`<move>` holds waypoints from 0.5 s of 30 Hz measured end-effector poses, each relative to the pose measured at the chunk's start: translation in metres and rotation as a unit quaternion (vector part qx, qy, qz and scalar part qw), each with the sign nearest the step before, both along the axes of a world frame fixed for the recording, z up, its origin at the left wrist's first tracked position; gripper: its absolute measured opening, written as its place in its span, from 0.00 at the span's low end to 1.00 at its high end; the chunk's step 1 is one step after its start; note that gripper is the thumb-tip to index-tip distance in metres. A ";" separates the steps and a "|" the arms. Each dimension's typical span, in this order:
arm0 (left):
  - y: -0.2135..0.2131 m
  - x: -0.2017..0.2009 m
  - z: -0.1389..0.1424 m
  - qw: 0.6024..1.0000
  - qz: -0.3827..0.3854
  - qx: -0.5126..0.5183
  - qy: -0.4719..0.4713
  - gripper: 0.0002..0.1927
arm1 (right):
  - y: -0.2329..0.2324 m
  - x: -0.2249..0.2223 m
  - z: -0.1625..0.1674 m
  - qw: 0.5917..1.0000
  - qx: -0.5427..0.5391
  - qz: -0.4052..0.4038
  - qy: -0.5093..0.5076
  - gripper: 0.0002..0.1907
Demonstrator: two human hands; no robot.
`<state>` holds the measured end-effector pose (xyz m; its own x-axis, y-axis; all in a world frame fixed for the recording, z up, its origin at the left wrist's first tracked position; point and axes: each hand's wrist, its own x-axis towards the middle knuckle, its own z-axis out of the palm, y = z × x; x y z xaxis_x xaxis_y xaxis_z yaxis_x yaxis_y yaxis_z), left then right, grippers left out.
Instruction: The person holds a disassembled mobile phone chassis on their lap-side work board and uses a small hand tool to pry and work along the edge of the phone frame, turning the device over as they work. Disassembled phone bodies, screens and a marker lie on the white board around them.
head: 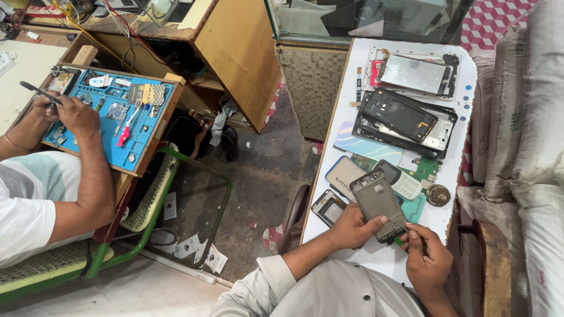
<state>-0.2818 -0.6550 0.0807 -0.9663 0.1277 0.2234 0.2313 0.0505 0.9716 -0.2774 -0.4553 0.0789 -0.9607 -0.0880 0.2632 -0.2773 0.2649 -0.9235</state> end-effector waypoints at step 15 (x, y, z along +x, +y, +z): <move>0.001 0.000 -0.003 1.000 -0.003 -0.012 -0.020 0.14 | 0.001 0.001 0.003 1.000 0.002 0.005 0.006 0.08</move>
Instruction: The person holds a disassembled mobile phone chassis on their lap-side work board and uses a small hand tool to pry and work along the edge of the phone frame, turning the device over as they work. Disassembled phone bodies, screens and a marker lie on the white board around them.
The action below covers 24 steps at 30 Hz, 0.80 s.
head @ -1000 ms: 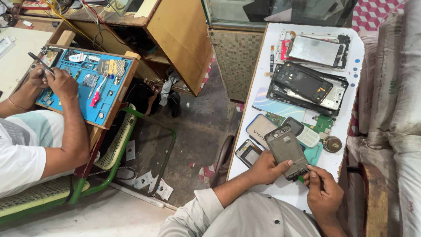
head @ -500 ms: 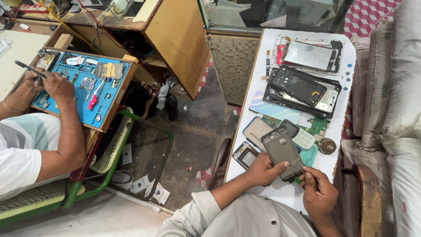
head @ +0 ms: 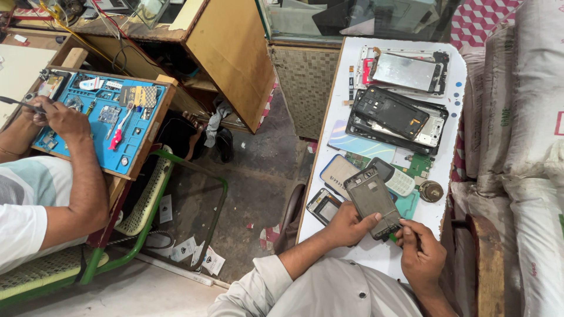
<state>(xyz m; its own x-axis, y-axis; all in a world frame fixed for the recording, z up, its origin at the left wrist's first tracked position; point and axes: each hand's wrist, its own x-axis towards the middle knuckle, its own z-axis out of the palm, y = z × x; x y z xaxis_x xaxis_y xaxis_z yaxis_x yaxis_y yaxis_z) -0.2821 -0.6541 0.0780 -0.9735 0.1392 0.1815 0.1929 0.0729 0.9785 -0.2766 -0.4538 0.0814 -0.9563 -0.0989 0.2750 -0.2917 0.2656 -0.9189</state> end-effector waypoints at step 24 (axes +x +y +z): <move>0.003 0.002 -0.003 0.999 -0.027 0.013 -0.024 0.12 | 0.005 0.003 -0.009 0.999 -0.031 0.023 0.000 0.11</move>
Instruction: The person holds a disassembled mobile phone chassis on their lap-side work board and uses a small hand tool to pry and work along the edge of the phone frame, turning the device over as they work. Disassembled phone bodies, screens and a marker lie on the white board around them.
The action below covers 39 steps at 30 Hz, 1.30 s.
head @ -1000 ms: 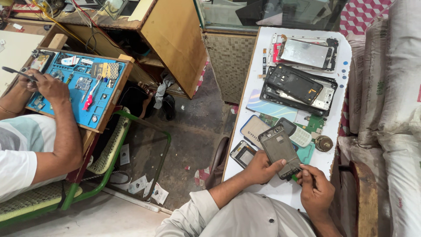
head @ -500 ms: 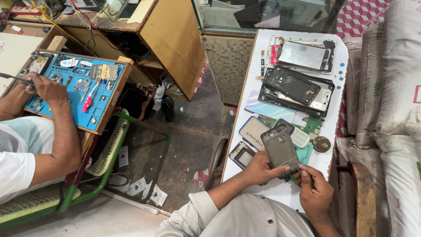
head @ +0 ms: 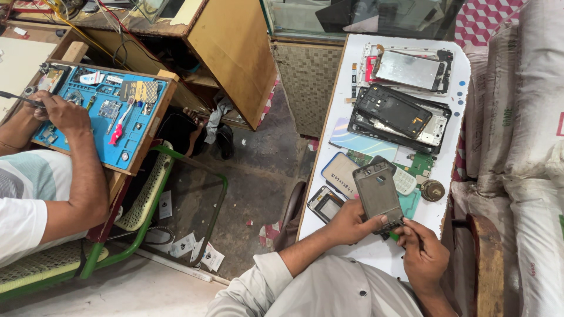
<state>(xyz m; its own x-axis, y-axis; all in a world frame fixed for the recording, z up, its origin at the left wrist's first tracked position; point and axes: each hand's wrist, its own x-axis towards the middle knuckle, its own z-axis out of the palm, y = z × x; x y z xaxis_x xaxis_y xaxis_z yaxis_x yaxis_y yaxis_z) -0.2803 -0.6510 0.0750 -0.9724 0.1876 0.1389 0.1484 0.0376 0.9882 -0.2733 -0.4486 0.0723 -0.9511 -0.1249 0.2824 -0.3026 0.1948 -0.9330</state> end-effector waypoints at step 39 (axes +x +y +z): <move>0.002 0.009 0.014 0.999 0.026 -0.006 0.018 0.11 | -0.009 0.006 0.019 0.998 0.054 -0.003 0.006 0.10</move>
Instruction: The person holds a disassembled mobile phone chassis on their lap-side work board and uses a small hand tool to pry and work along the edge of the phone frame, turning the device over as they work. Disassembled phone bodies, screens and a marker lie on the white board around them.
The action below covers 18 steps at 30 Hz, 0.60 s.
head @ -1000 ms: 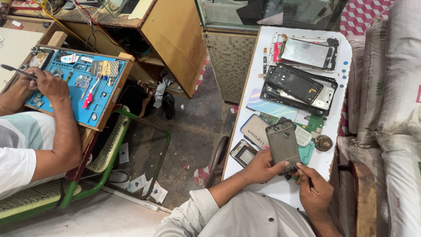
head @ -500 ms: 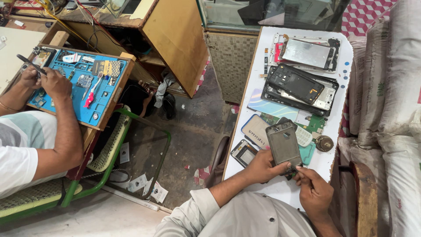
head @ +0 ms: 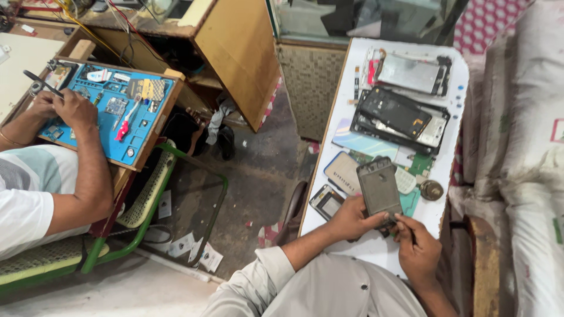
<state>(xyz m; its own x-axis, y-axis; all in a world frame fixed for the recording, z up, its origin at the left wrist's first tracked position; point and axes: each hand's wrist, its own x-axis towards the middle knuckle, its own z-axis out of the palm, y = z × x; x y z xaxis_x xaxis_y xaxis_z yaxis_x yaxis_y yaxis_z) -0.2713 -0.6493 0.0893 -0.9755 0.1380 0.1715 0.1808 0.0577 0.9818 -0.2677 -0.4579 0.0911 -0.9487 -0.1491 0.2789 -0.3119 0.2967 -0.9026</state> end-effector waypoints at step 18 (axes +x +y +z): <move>0.000 0.006 0.016 1.000 0.014 0.010 0.022 0.13 | 0.006 0.002 0.000 1.000 -0.019 0.001 -0.008 0.11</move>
<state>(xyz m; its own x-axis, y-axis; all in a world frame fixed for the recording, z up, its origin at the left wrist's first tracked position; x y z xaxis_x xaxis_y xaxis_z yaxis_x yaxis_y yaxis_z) -0.2655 -0.6491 0.1050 -0.9704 0.1071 0.2166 0.2223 0.0444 0.9740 -0.2656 -0.4520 0.0913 -0.9531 -0.1400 0.2683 -0.2969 0.2608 -0.9186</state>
